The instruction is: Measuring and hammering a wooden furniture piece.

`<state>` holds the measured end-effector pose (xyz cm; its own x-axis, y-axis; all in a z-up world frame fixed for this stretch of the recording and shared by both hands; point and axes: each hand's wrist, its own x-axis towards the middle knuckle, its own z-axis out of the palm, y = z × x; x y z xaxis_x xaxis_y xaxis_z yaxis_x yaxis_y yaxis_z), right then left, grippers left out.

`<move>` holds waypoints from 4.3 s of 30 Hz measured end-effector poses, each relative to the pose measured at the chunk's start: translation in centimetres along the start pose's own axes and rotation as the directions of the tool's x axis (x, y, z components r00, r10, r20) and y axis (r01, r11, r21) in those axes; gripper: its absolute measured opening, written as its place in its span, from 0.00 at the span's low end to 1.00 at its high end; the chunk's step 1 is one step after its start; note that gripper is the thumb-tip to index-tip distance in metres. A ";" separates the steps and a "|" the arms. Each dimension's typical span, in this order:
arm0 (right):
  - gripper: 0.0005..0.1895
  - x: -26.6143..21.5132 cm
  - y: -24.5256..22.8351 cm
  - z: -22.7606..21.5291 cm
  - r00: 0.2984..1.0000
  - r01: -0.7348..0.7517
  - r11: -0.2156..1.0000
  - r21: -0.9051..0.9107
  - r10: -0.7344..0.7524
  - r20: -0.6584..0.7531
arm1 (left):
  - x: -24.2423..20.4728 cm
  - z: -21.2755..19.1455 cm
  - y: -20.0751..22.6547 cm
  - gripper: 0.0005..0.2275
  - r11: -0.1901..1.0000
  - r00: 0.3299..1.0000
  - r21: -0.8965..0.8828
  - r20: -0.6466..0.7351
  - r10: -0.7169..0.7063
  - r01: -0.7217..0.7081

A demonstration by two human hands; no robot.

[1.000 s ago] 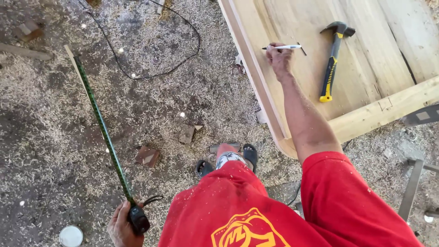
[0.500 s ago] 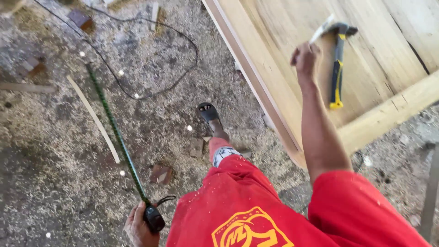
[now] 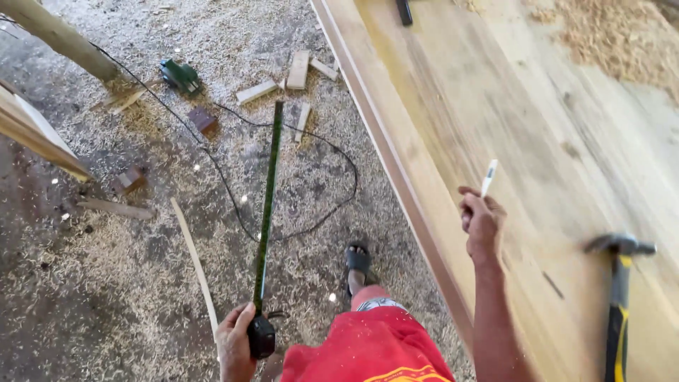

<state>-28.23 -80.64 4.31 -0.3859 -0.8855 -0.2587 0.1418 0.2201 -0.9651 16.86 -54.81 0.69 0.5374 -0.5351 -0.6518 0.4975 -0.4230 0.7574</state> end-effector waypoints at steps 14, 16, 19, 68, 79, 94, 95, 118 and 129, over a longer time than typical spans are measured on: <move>0.11 11.4 -0.4 16.9 0.982 -0.114 0.969 -0.219 0.143 0.122 | 18.8 15.5 12.8 0.11 0.988 0.978 0.131 0.204 0.049 -0.077; 0.12 12.8 0.1 18.3 0.988 -0.104 0.963 -0.248 0.128 0.081 | 21.6 17.6 16.7 0.11 0.941 0.955 0.306 0.293 0.053 -0.146; 0.12 14.4 -0.5 21.2 0.996 -0.090 0.945 -0.313 0.093 -0.008 | 28.8 19.8 22.5 0.12 0.741 0.868 0.541 0.483 0.113 -0.397; 0.10 48.9 -3.7 67.2 0.803 -0.376 0.408 -0.832 -0.305 -0.512 | 76.7 92.1 47.8 0.11 0.284 -0.288 -0.085 0.494 -0.820 -0.955; 0.15 49.5 -2.0 67.9 0.725 -0.497 0.451 -0.742 -0.255 -0.640 | 77.3 93.7 46.9 0.09 0.330 -0.349 -0.124 0.463 -0.815 -0.936; 0.19 49.0 -1.2 66.0 0.713 -0.506 0.450 -0.736 -0.263 -0.651 | 76.9 93.9 45.5 0.09 0.260 -0.288 -0.124 0.461 -0.840 -0.958; 0.19 49.1 -1.2 66.0 0.713 -0.504 0.451 -0.736 -0.263 -0.650 | 76.9 94.0 45.5 0.09 0.258 -0.286 -0.124 0.462 -0.840 -0.958; 0.11 49.5 -0.9 63.9 0.724 -0.516 0.582 -0.628 -0.095 -0.683 | 76.5 94.0 45.1 0.10 0.223 -0.229 -0.069 0.457 -0.859 -0.972; 0.08 49.7 -1.7 63.8 0.716 -0.527 0.627 -0.574 -0.037 -0.698 | 76.7 94.4 44.8 0.10 0.221 -0.254 -0.125 0.448 -0.857 -0.967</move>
<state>10.50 -151.13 -4.29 -0.9172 -0.3565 -0.1779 -0.2307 0.8393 -0.4923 16.10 -183.82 -11.68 -0.8680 0.1706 -0.4663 -0.3248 0.5151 0.7932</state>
